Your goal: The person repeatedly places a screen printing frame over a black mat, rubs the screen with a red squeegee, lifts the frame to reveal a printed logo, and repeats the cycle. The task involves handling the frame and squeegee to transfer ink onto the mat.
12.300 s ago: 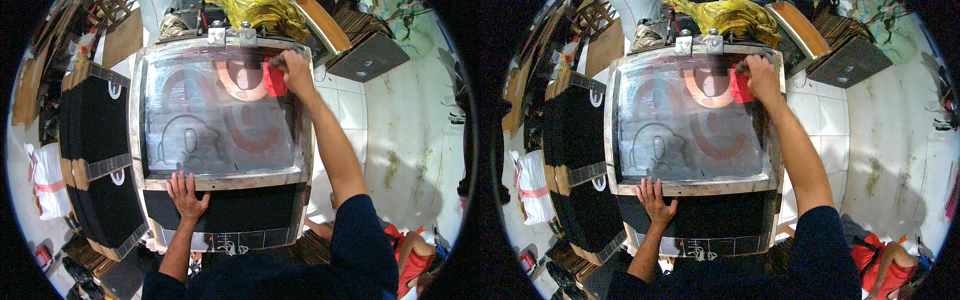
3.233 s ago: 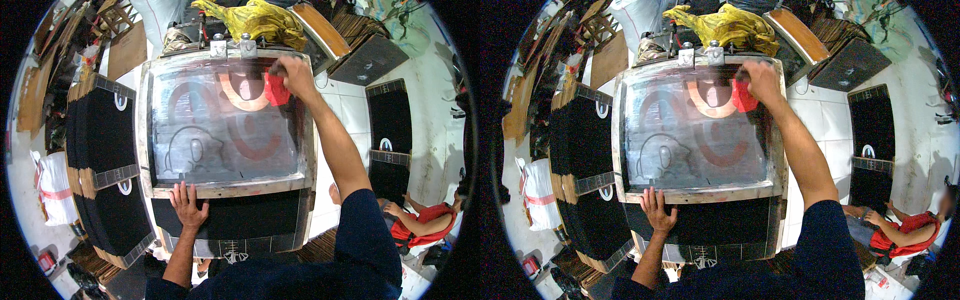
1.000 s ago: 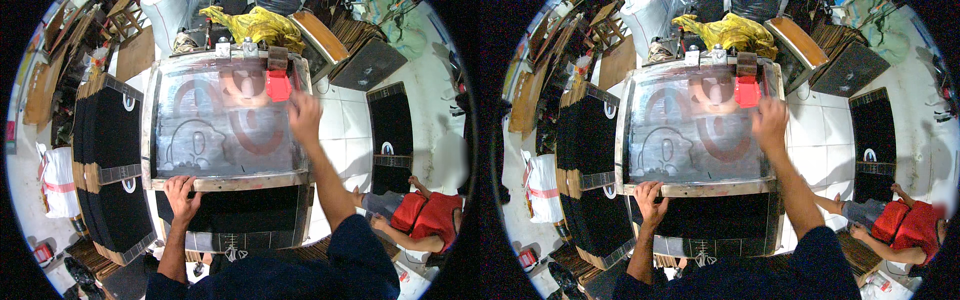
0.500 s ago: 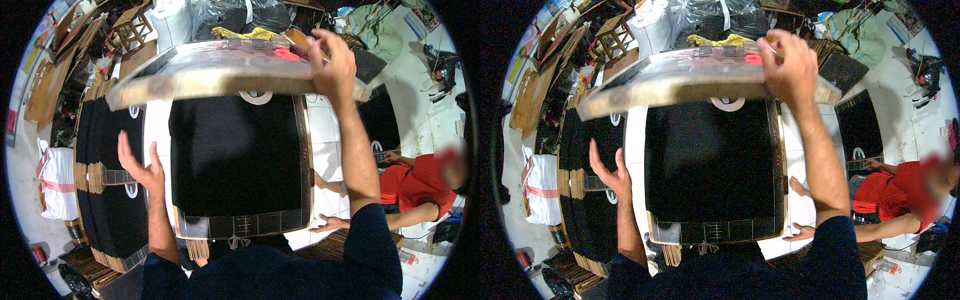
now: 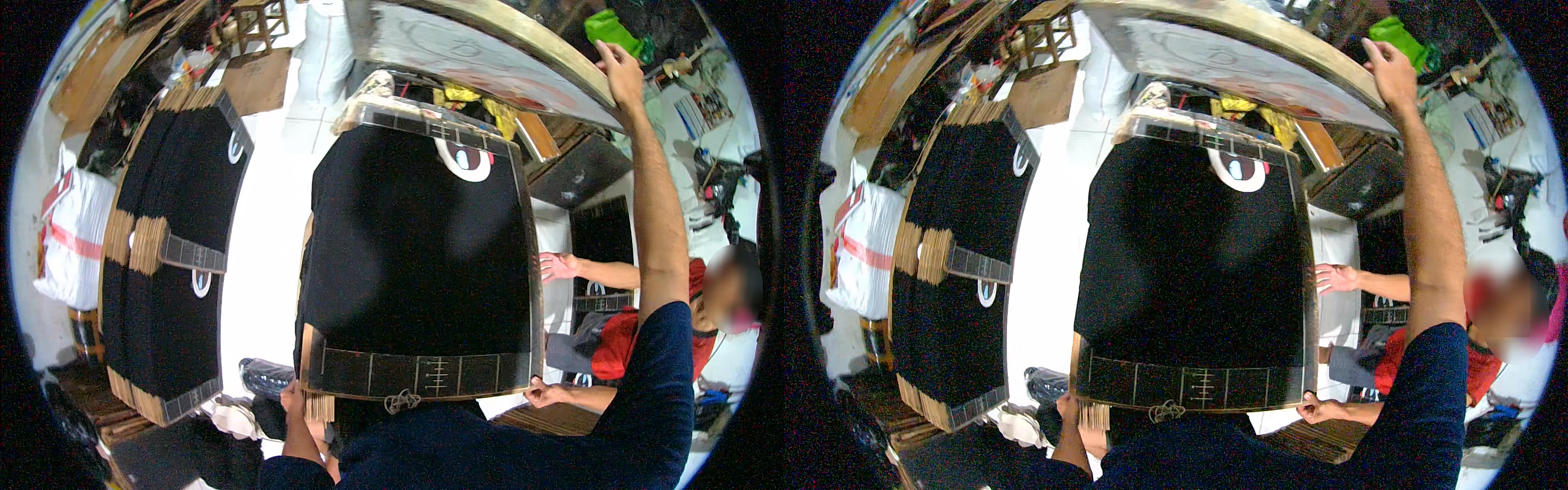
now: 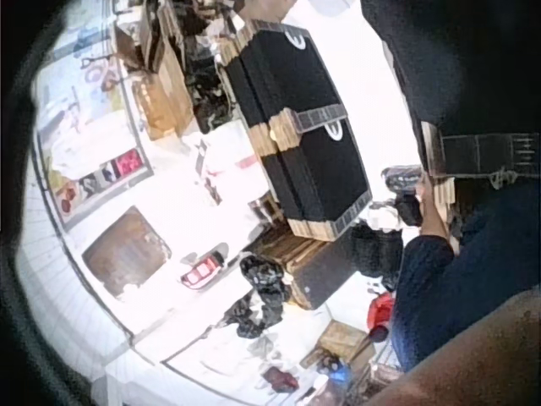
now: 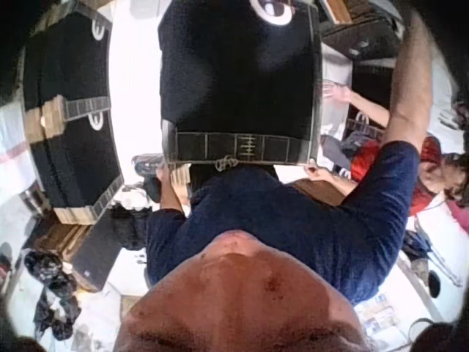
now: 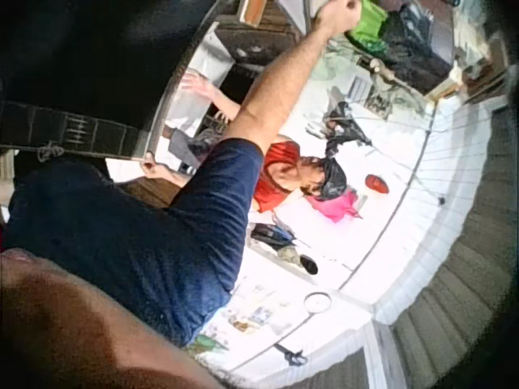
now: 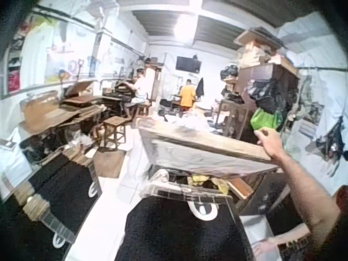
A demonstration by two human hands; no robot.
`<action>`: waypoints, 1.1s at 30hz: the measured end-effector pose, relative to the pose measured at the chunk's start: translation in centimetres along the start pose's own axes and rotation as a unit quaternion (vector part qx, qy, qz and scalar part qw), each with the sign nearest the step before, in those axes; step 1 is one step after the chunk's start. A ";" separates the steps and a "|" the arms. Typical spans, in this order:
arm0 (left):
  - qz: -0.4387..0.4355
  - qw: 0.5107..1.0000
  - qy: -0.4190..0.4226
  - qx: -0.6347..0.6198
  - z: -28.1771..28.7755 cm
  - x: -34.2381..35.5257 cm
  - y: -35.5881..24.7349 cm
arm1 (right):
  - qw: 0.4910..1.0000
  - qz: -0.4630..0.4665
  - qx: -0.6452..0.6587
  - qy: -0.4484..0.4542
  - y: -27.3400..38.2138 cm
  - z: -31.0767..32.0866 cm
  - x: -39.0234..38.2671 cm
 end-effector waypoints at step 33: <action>-0.195 0.872 -0.413 0.177 68.7 -11.4 -29.7 | 0.999 0.021 0.029 0.041 -2.7 -2.6 3.8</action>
Point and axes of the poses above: each hand's wrist, its own x-axis towards the middle knuckle, its own z-axis out of the back of the hand, y = z × x, the point moved 9 cm from there along x, towards the middle knuckle, and after that the axes turned 2 degrees about x, right-handed, at the moved point
